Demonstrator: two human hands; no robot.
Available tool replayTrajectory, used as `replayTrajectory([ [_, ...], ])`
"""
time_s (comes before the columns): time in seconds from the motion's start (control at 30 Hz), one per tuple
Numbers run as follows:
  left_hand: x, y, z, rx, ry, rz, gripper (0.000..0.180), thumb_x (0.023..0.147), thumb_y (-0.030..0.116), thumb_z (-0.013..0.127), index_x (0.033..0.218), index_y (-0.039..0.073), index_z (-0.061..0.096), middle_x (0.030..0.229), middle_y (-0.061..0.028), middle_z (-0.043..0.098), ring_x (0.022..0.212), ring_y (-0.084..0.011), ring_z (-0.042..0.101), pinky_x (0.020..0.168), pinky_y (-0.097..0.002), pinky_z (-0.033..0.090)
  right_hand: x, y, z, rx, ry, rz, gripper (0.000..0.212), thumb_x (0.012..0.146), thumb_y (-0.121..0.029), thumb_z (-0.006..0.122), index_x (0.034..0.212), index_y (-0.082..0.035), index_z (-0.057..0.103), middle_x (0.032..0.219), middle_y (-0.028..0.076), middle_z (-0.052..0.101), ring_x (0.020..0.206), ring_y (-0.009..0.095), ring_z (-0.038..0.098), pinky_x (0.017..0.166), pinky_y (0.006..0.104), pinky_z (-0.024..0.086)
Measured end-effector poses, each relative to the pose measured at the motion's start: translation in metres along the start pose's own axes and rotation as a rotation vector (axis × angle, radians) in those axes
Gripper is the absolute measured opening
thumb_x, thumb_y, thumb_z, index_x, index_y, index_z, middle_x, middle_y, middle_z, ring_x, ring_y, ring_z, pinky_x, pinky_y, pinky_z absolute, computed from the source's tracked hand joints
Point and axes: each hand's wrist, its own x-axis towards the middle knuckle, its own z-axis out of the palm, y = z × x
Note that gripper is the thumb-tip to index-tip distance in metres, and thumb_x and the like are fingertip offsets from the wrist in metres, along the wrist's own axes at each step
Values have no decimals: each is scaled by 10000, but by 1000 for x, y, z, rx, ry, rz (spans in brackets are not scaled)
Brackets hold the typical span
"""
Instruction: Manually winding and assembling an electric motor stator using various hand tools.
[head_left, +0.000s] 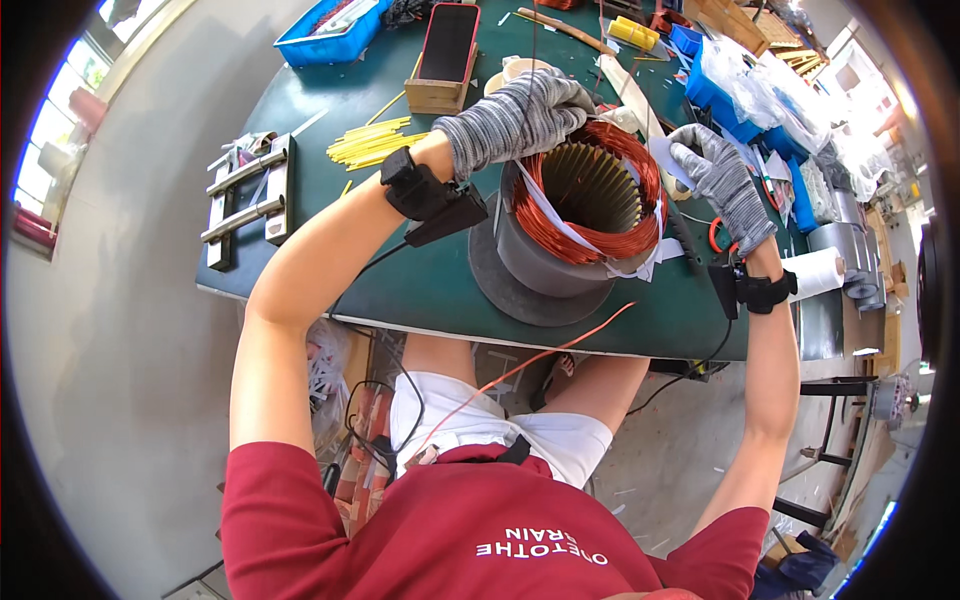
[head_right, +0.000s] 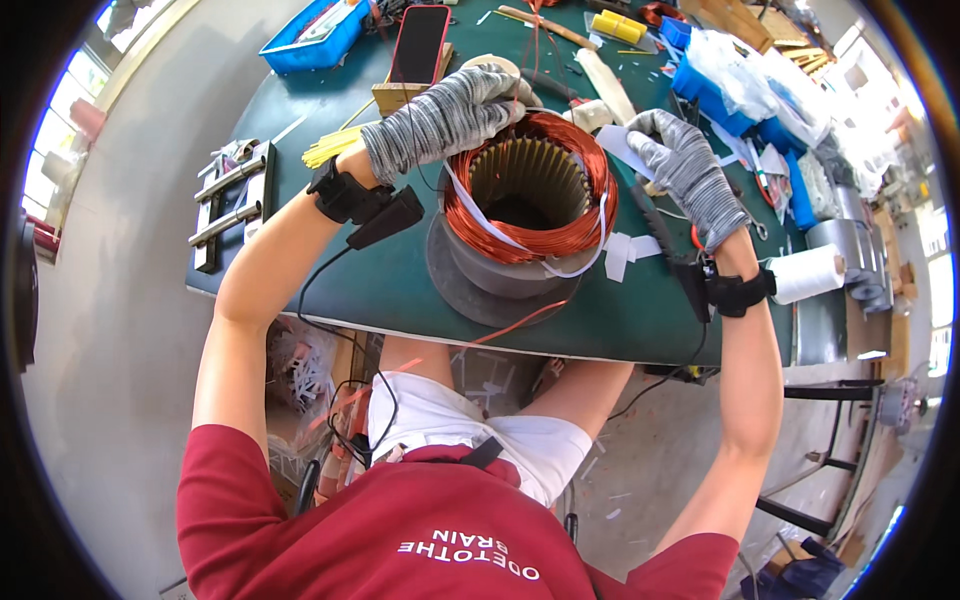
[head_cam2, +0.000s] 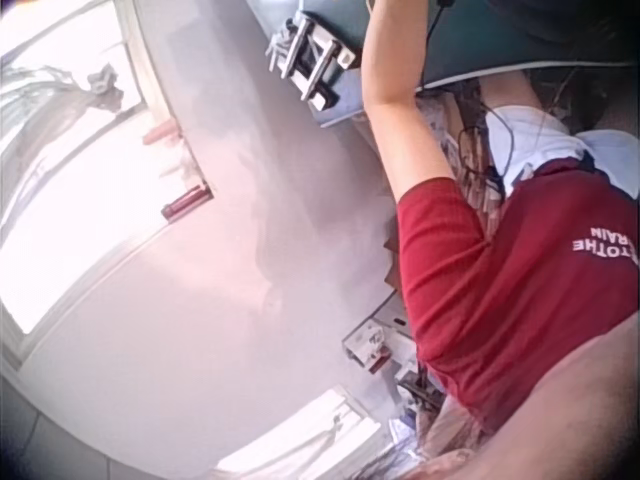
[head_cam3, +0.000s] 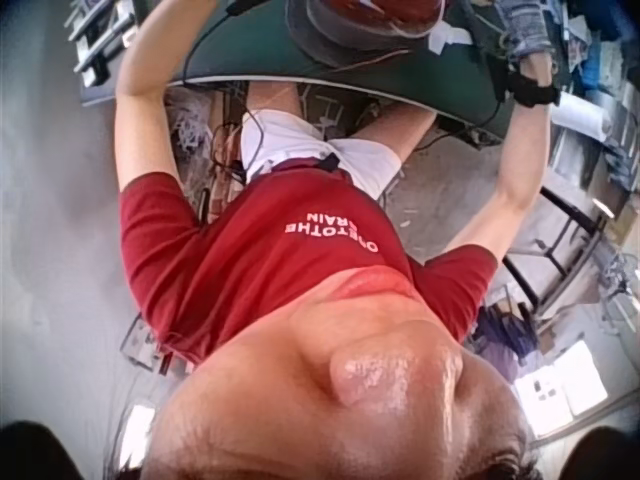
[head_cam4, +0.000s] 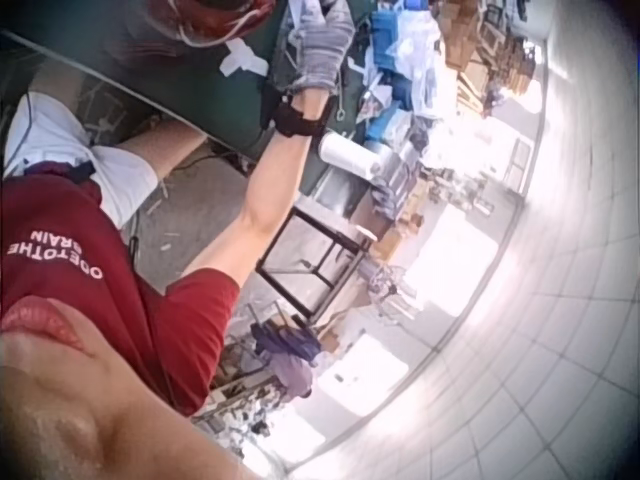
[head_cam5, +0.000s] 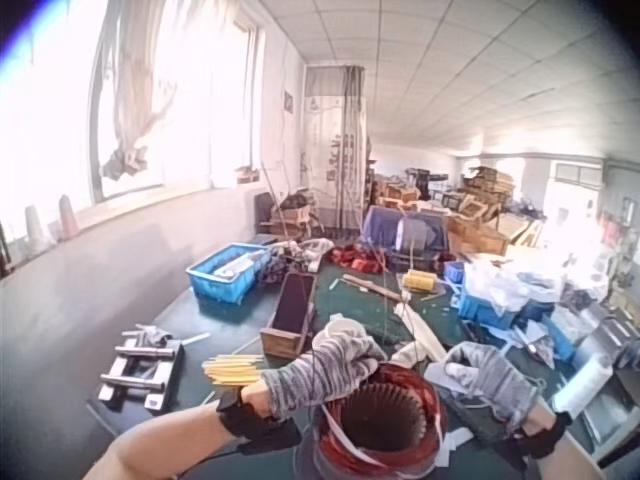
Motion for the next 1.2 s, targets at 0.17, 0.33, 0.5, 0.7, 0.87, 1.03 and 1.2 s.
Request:
replayTrajectory([
  [0.17, 12, 2, 1, -164, -82, -59, 178, 878, 130, 507, 961, 28, 627, 763, -58, 590, 691, -136, 566, 659, -249, 470, 0, -4, 12, 127, 40, -26, 148, 889, -186, 524, 937, -55, 576, 783, 15, 592, 610, 73, 566, 540, 217, 466],
  [0.33, 19, 3, 10, -13, 52, 141, 146, 877, 91, 508, 924, 14, 622, 809, -100, 642, 714, -181, 597, 697, -277, 475, -4, 4, 20, 744, -51, -141, 147, 912, -171, 487, 1020, -80, 527, 939, 4, 558, 873, 87, 546, 789, 229, 433],
  [0.5, 6, 1, 16, -152, 194, 218, 140, 888, 93, 505, 880, 7, 616, 861, -106, 634, 785, -227, 599, 735, -303, 471, -10, -7, 24, 432, 6, -270, 170, 913, -201, 491, 1055, -110, 513, 1014, -12, 534, 960, 96, 516, 877, 245, 390],
  [0.7, 5, -4, 13, -136, 162, 206, 117, 905, 51, 477, 958, -2, 567, 849, -65, 606, 821, -156, 586, 743, -248, 476, 22, -10, 58, -242, 383, -817, 131, 886, -43, 486, 1002, 7, 521, 929, 87, 540, 870, 209, 535, 854, 280, 424],
  [0.87, 3, 3, 15, -64, 166, 89, 112, 913, 60, 472, 950, -3, 557, 831, -76, 608, 802, -142, 593, 739, -245, 482, 22, 3, 60, -465, 411, -643, 198, 892, -57, 475, 1061, 37, 516, 1021, 115, 549, 995, 207, 526, 919, 284, 414],
  [1.03, 9, -2, 16, -191, 143, 137, 128, 917, 83, 473, 954, 0, 564, 838, -97, 626, 814, -149, 604, 752, -246, 481, 25, 15, 67, -130, 497, -721, 226, 913, -133, 458, 1054, 33, 514, 1001, 147, 585, 942, 267, 570, 847, 330, 452],
  [1.2, 18, 7, 14, -228, 4, 218, 166, 924, 94, 452, 977, -9, 572, 867, -83, 632, 817, -143, 606, 775, -253, 474, -14, -3, 77, 14, 693, -311, 213, 893, -184, 477, 954, 16, 517, 849, 223, 608, 769, 390, 588, 666, 417, 476],
])
